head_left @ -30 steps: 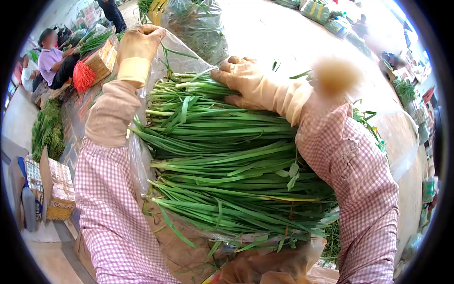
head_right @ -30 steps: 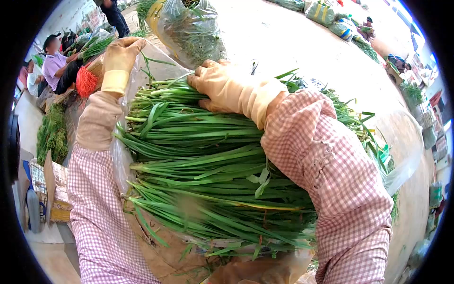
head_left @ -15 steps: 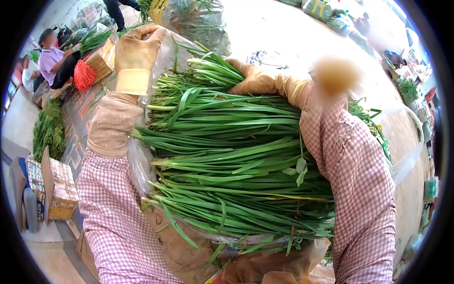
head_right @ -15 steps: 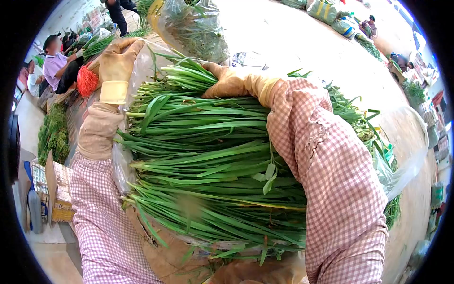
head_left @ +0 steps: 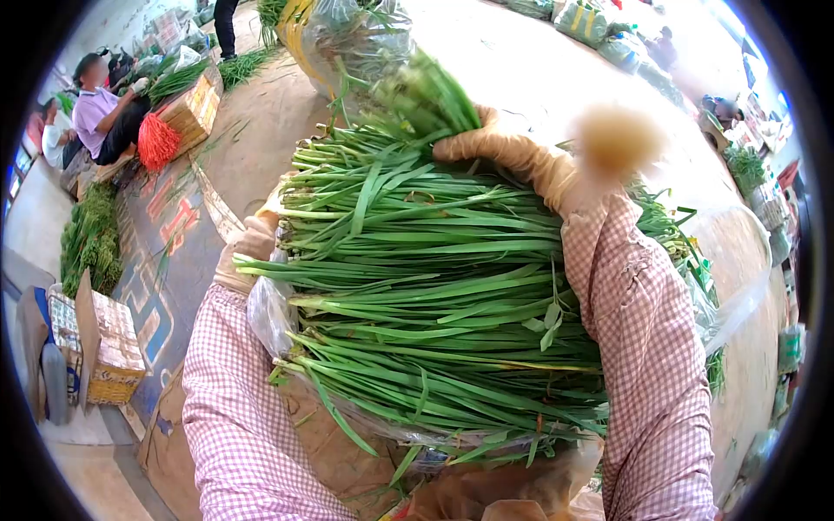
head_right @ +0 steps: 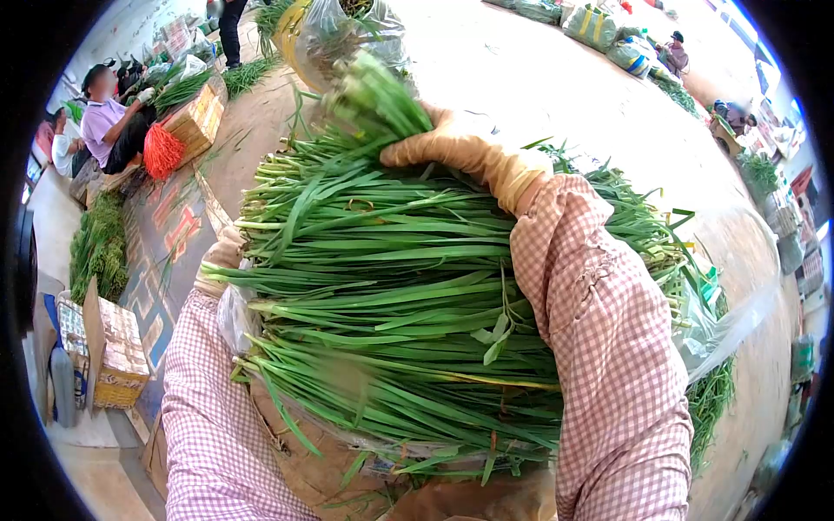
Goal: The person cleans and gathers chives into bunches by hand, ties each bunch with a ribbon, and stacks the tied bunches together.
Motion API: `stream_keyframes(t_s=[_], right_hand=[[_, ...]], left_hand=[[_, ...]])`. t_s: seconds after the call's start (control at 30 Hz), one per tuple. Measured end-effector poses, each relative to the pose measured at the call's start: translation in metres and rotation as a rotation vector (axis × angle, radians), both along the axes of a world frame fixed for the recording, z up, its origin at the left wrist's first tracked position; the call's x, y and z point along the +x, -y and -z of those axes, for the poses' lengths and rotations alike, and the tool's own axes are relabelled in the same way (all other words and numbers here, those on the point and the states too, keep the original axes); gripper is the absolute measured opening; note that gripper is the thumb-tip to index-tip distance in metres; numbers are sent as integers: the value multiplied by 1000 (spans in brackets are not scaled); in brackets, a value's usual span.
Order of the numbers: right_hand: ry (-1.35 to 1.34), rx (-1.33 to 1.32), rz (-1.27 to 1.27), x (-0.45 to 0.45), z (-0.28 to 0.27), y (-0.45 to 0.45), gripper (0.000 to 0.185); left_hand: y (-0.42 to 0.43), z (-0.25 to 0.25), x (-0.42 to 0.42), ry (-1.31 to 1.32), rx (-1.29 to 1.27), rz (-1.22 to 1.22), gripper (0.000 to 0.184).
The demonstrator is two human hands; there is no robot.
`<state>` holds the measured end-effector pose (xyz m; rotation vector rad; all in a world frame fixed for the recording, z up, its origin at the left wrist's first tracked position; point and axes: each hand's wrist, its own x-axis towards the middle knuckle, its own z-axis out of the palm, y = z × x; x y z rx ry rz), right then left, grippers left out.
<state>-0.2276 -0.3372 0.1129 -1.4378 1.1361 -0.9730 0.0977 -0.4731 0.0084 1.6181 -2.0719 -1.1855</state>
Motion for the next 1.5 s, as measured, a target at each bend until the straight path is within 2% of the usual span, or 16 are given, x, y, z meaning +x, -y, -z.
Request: stream_keyframes(t_s=[0.1, 0.2, 0.3, 0.37, 0.43, 0.57, 0.7, 0.77, 0.83, 1.03, 1.07, 1.2, 1.3, 1.33, 1.43, 1.5], right_hand=[[231, -9, 26, -9, -9, -13, 52], [258, -17, 115, -16, -13, -17, 46], [265, -55, 148, -17, -9, -16, 46], [283, -32, 131, -16, -11, -18, 46], [309, -17, 139, -18, -10, -18, 46], [293, 51, 104, -28, -2, -11, 49], [94, -34, 22, -11, -8, -15, 51], [-119, -21, 61, 4, -26, -22, 58], [-575, 8, 182, 16, -41, -31, 50], [-81, -219, 96, 8, -16, -27, 45], [5, -228, 66, 8, -17, -31, 43], [164, -304, 39, 5, -18, -39, 38], [62, -340, 118, -1, -17, -38, 35], [59, -341, 124, -4, -17, -38, 35], [436, -268, 243, -15, -22, -46, 25], [547, -249, 310, -21, -21, -48, 24]], left_hand=[[-21, -20, 17, -479, 239, -37, 48], [-23, -58, 31, -773, 86, -143, 55], [-30, -112, 31, -735, -305, -323, 51], [-56, -157, 8, -497, -602, 88, 56], [-79, -184, -22, 63, -704, 325, 69], [-77, -169, -82, 514, -692, 495, 86], [-68, -165, -124, 543, -520, 634, 67], [-62, -159, -124, 173, -477, 787, 67], [-66, -156, -125, 207, -542, 817, 57], [-51, -145, -128, 152, -884, 883, 43], [-99, -171, -138, 204, -845, 616, 45], [-95, -171, -152, 98, -1019, 719, 55], [-110, -196, -153, 430, -590, 478, 61], [-92, -174, -137, -218, -478, 684, 69], [-90, -157, -111, 228, -650, 648, 74], [-105, -144, -102, 376, -449, 675, 82]])
